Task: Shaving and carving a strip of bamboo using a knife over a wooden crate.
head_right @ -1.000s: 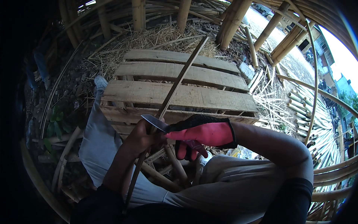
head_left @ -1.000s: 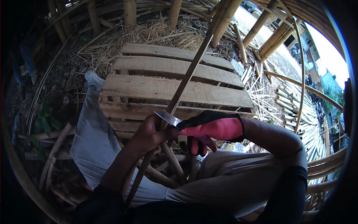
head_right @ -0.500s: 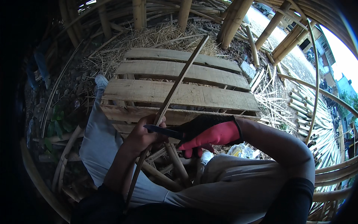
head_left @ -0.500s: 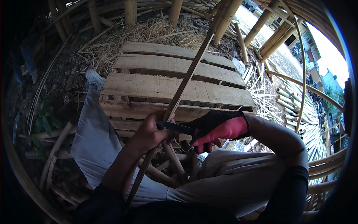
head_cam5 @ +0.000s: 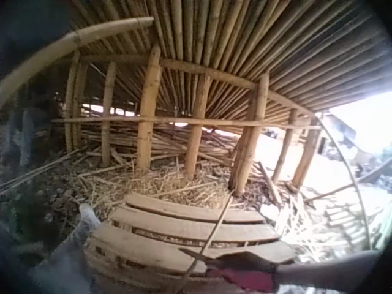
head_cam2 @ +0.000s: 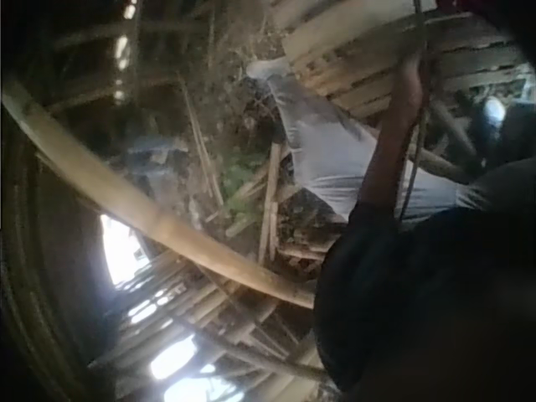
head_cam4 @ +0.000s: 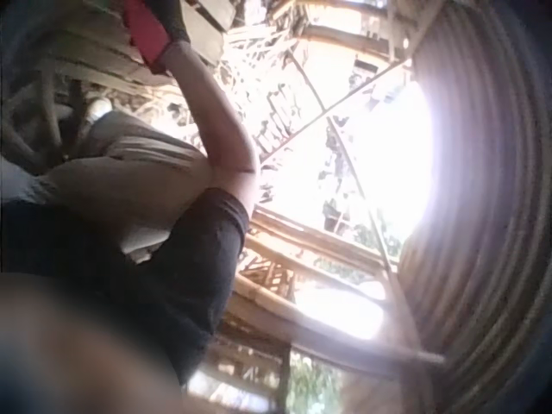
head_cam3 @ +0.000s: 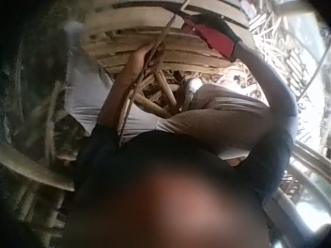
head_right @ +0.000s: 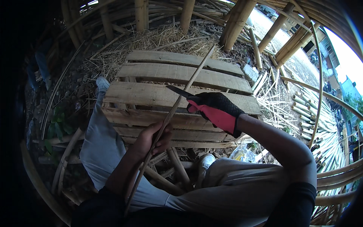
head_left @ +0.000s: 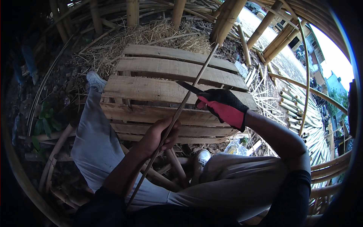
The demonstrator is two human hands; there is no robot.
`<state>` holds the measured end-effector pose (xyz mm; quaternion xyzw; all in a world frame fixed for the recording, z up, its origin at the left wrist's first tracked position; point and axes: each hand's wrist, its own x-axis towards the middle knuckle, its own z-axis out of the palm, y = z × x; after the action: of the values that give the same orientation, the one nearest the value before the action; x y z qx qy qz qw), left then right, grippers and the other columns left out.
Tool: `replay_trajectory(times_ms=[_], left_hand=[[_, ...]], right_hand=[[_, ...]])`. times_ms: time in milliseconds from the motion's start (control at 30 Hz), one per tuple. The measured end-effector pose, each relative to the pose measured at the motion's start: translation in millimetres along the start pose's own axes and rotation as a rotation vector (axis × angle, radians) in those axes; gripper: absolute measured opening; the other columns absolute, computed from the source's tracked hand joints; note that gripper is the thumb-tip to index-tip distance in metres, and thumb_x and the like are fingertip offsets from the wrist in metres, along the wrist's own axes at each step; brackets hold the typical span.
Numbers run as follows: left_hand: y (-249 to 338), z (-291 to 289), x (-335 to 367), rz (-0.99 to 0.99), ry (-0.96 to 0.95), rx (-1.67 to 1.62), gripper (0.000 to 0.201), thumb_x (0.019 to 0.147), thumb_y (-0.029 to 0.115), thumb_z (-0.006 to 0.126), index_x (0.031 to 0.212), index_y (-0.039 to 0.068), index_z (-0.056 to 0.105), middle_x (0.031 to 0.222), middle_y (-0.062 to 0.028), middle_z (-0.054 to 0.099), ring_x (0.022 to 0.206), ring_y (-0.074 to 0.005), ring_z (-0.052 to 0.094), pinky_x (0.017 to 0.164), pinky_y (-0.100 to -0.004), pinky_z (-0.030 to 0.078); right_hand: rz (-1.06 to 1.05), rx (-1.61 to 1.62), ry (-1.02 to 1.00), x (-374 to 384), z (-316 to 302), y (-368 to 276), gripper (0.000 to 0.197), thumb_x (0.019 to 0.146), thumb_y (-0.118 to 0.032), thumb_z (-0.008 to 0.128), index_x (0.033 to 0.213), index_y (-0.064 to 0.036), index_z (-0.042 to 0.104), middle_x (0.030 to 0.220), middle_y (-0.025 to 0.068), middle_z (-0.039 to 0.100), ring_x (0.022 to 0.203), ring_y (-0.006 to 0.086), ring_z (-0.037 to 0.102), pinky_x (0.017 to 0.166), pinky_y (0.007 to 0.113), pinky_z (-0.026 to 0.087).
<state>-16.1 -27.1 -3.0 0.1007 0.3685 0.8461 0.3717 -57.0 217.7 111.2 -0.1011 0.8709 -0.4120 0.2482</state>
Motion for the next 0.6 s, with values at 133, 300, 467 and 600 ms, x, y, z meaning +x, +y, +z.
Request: replay_trajectory(times_ms=[133,300,467,600], left_hand=[[-8.9,0.5,5.4,-0.036,-0.021,0.088,0.045,0.099,0.056,0.038,0.087,0.013,0.044,0.053,0.0044,0.033,0.036,-0.0064,0.028,0.035,-0.0206,0.024],[-10.5,-0.9,5.3,-0.055,0.03,0.104,0.048,0.099,0.059,0.034,0.087,0.013,0.042,0.051,0.006,0.03,0.036,-0.0052,0.027,0.035,-0.0196,0.023],[-8.8,-0.1,5.3,-0.078,0.038,0.083,0.049,0.099,0.06,0.033,0.086,0.013,0.041,0.051,0.0059,0.03,0.036,-0.0049,0.027,0.035,-0.0193,0.023],[-10.9,4.6,6.1,-0.06,0.075,0.124,0.05,0.099,0.06,0.033,0.086,0.013,0.041,0.051,0.0059,0.031,0.035,-0.0052,0.027,0.035,-0.0194,0.023]], right_hand=[[0.115,0.267,0.06,17.8,-25.0,16.3,0.037,0.099,-0.036,0.045,0.105,-0.0046,0.064,0.058,-0.0043,0.043,0.043,0.0067,0.04,0.037,0.024,0.031],[0.308,0.174,-0.128,9.2,-2.8,-4.6,0.047,0.099,-0.046,0.043,0.099,-0.0029,0.061,0.055,-0.0037,0.04,0.04,0.0076,0.039,0.036,0.026,0.03],[0.237,0.099,0.004,16.7,-16.5,-0.5,0.05,0.098,-0.05,0.044,0.093,-0.0033,0.061,0.055,-0.0039,0.039,0.038,0.0077,0.038,0.037,0.026,0.031],[0.242,0.164,0.027,15.9,-15.6,4.9,0.053,0.098,-0.052,0.043,0.088,-0.0032,0.061,0.052,-0.004,0.039,0.037,0.0073,0.036,0.037,0.026,0.03]])
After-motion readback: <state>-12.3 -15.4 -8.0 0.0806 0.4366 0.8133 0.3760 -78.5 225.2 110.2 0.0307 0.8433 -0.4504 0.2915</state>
